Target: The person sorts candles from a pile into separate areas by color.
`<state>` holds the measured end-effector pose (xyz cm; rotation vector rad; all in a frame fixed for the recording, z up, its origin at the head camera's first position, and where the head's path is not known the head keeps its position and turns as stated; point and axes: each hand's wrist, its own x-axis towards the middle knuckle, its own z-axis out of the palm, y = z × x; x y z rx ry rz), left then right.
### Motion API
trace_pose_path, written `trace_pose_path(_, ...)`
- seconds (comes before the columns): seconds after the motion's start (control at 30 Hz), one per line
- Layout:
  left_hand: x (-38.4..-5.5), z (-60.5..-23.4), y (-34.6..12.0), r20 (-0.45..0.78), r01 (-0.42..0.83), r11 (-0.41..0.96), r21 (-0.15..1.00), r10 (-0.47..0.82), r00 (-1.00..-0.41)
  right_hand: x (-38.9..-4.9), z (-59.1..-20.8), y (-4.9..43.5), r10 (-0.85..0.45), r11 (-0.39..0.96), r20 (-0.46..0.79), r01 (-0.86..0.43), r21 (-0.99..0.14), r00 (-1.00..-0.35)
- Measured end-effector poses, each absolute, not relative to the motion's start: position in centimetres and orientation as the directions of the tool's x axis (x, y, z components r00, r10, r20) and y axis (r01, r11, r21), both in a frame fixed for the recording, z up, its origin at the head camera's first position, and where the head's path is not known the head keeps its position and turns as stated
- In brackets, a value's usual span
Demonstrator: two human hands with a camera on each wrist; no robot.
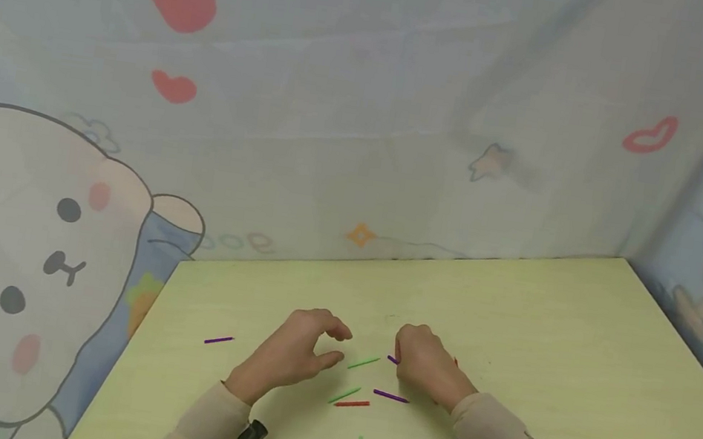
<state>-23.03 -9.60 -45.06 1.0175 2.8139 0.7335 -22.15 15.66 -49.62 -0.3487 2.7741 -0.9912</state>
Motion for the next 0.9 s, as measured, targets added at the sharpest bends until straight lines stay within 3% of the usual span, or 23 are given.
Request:
trace_pose_path(0.3,-22.4,-47.3,-6.5,0.081,0.692,0.621,0.368,0.719,-0.690,-22.9,-50.4,16.0,-0.264,0.759,-0.089,-0.150,-0.634,-0.960)
trace_pose_path(0.53,-22.5,-48.9,-4.0,0.118,0.775,0.573,0.266,0.779,-0.616,-26.4,-55.4,17.5,-0.315,0.766,-0.033,-0.233,-0.600,-0.949)
trace_pose_path(0.67,-22.7,-49.7,-2.8,0.138,0.807,0.566,0.169,0.797,-0.588,-27.5,-56.5,17.9,-0.295,0.772,-0.070,-0.194,-0.605,-0.953)
trace_pose_path(0.9,-22.5,-50.6,-1.8,0.151,0.818,0.569,0.086,0.804,-0.575,-24.7,-50.5,16.7,-0.267,0.776,-0.131,-0.132,-0.617,-0.955)
